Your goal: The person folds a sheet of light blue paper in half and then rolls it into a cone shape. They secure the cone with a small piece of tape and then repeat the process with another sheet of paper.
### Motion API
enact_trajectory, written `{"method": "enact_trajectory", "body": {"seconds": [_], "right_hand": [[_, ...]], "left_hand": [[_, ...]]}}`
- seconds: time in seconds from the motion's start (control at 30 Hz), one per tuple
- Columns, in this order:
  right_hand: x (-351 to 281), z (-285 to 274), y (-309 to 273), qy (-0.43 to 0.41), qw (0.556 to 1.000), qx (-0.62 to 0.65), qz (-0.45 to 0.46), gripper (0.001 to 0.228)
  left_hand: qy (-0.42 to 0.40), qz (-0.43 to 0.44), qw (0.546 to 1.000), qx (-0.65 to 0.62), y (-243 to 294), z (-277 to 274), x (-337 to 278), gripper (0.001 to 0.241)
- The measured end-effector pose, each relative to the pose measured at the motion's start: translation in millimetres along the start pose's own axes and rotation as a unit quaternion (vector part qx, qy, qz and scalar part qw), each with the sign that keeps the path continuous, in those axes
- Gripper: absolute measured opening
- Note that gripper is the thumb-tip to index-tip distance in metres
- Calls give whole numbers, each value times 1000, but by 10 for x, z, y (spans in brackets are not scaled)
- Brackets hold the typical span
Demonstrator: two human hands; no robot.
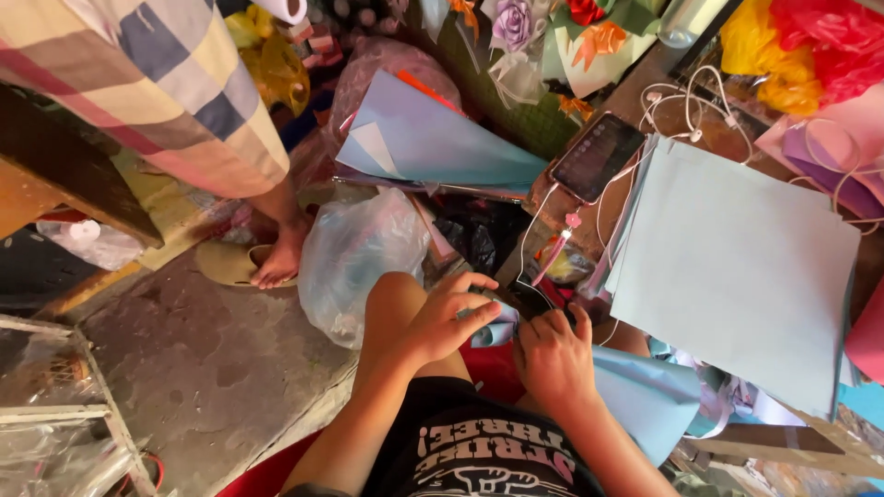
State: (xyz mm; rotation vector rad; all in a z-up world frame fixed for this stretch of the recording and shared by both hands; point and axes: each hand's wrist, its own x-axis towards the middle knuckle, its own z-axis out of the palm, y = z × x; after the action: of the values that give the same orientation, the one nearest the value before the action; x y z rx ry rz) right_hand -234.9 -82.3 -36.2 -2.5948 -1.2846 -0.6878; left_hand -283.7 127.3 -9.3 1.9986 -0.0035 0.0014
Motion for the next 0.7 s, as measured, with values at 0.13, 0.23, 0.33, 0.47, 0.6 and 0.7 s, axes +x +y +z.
{"method": "enact_trajectory", "body": {"seconds": [0.13,0.23,0.33,0.47,0.6,0.7], "right_hand": [[-33,101,10,-5,1000,11,6,15],[-40,75,35,-39,998,54,9,12],[-9,-28,64,-86,978,187,30,11],[107,-301,168,-98,948,290,89,32],[164,-490,278,-48,923,362,124,16],[60,-434,252,25,867,476,144,12]], "left_hand": [[-11,71,997,6,228,-80,-77,67],[-69,111,991,-5,275,-152,-82,72],[-38,83,991,-96,28,-76,-19,68],[1,109,974,-197,39,48,-30,74],[134,183,939,-258,-62,348,26,20],[194,223,934,-199,329,459,-108,5]]}}
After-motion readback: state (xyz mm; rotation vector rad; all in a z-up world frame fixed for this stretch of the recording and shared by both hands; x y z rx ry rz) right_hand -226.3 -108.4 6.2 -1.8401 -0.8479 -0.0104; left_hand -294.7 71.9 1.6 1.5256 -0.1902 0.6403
